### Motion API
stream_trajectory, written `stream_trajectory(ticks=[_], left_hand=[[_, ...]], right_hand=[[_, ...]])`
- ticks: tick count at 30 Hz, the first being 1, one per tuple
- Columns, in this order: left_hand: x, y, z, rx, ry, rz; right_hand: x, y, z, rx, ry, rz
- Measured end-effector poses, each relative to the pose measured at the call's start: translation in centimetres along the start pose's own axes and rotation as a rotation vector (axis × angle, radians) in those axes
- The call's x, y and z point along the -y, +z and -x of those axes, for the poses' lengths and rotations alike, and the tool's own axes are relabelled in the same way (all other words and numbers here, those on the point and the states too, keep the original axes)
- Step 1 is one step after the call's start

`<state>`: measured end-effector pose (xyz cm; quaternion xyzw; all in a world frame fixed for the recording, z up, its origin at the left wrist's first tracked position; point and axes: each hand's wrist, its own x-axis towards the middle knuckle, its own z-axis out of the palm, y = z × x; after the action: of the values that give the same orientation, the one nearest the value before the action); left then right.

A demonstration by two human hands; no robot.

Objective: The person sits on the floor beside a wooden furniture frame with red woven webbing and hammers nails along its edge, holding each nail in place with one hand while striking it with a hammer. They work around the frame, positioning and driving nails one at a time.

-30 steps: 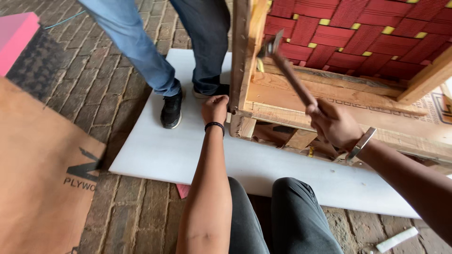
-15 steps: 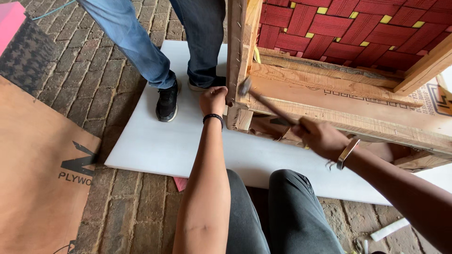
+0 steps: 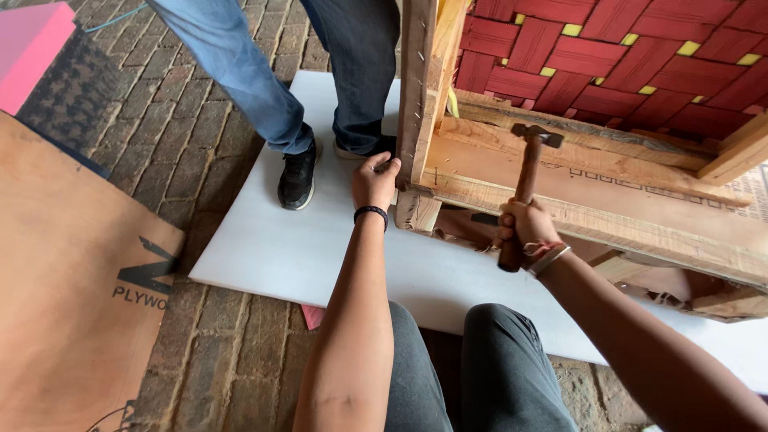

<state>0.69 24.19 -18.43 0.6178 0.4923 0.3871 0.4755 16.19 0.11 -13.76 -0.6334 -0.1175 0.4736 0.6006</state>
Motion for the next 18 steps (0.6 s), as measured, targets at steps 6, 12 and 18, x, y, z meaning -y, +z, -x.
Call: stream_trajectory(ticks=[6,12,18], left_hand=[[1.7,0.5,-0.6,-0.053,0.012,0.007],[2.3,0.9,-0.7,-0.036,0.083,0.051],[2.3,0.9,-1.0,-0.041,0.071,0.083]], right_hand=[[1.9,-2.7,-0.6,0.351,0.295,0.47],[1.4,-2.4,-0.5,0.298,0.27,0.57],[3.2,-4.5,-1.8,0.341,0.208,0.608]])
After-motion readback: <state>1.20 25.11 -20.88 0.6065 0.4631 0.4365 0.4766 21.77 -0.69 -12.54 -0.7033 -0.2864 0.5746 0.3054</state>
